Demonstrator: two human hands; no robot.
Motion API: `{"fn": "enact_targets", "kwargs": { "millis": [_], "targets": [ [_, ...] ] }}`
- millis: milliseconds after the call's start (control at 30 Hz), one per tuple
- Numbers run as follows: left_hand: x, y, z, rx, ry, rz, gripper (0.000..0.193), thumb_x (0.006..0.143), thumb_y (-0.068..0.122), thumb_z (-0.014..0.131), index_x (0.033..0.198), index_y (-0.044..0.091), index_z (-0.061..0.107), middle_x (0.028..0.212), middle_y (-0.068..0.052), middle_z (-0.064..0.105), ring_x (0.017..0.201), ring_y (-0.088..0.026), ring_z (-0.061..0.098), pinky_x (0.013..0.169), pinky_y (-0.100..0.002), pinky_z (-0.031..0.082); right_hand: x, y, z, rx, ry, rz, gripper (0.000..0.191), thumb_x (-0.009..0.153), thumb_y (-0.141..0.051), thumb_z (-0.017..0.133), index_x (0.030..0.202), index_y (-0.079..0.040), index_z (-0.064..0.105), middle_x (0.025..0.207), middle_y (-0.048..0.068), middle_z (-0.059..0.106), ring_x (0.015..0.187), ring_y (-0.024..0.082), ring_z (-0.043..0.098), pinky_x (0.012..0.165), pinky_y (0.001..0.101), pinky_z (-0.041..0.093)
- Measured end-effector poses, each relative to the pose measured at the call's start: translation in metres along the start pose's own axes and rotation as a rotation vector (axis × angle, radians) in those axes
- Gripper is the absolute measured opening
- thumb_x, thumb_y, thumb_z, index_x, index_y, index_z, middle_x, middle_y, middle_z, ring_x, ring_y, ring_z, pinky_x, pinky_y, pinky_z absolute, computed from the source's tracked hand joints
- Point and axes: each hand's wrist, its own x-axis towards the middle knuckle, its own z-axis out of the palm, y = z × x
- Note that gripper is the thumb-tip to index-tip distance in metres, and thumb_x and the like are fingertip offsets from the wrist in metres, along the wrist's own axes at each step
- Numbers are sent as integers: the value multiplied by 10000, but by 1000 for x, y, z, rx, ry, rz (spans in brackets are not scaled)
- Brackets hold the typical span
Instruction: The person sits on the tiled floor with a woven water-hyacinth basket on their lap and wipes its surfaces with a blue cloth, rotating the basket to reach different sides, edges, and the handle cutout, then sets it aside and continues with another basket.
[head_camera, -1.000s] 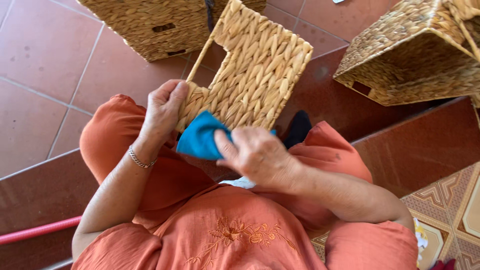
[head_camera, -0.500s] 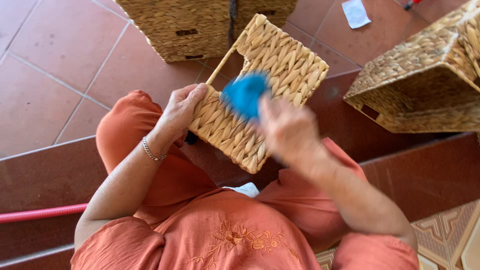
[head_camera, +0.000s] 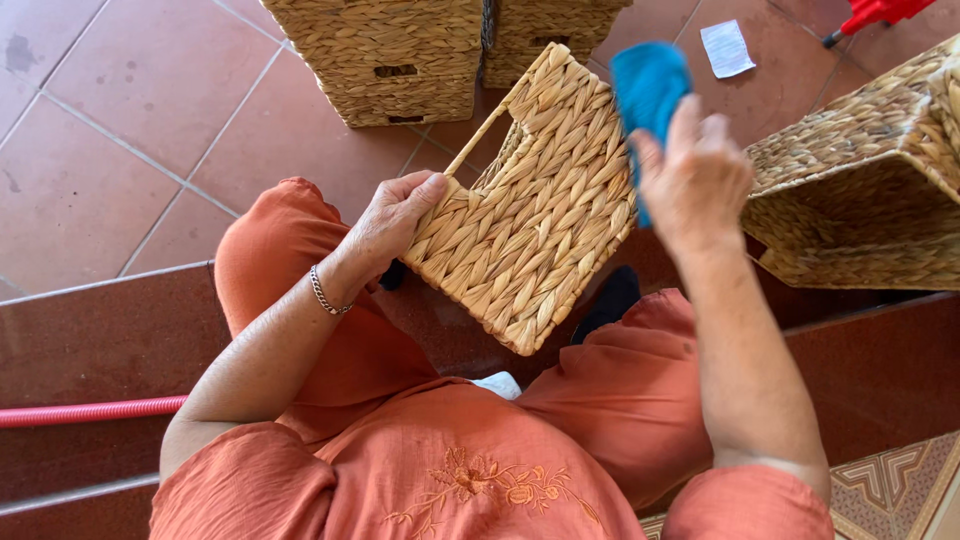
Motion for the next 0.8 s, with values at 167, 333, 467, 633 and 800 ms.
{"fn": "enact_targets", "kwargs": {
  "millis": [167, 333, 467, 633, 800],
  "targets": [
    [-2, 10, -1, -70, 83, -64, 350, 1040, 331, 571, 1109, 15, 705, 952, -7, 741, 805, -44, 666, 734, -237, 565, -63, -104, -59, 434, -137, -385, 557, 951, -423, 683, 1242, 39, 571, 773, 126, 612, 672, 279, 646, 538, 409, 554],
    [-4, 8, 1, 95, 75, -26, 367, 1052, 348, 556, 1072, 20, 721, 899, 4, 731, 765, -39, 640, 688, -239, 559, -56, -115, -63, 443, -92, -507, 579, 943, -462, 665, 1234, 32, 587, 722, 110, 612, 591, 244, 633, 479, 382, 543],
    [1, -1, 4, 148, 58, 18, 368, 1065, 351, 555, 1058, 20, 715, 876, 23, 704, 759, -31, 604, 685, -230, 539, 5, -42, -17, 153, -77, -173, 499, 1084, -506, 617, 1182, -17, 594, 779, 114, 655, 600, 235, 662, 459, 355, 548],
    [5, -7, 11, 106, 25, 24, 363, 1066, 350, 558, 1084, 17, 702, 906, 22, 687, 799, -40, 590, 708, -237, 522, 21, -7, -3, 30, 57, -33, 504, 1089, -512, 608, 1203, -21, 590, 818, 136, 659, 625, 259, 665, 494, 384, 555],
    [-2, 8, 7, -4, 39, -60, 349, 1045, 340, 517, 1177, 56, 670, 1007, 23, 703, 909, -44, 636, 816, -231, 539, -42, -93, -54, 339, -131, -335, 540, 1012, -400, 633, 1257, 75, 557, 792, 141, 626, 600, 277, 654, 461, 395, 541]
  ]
}}
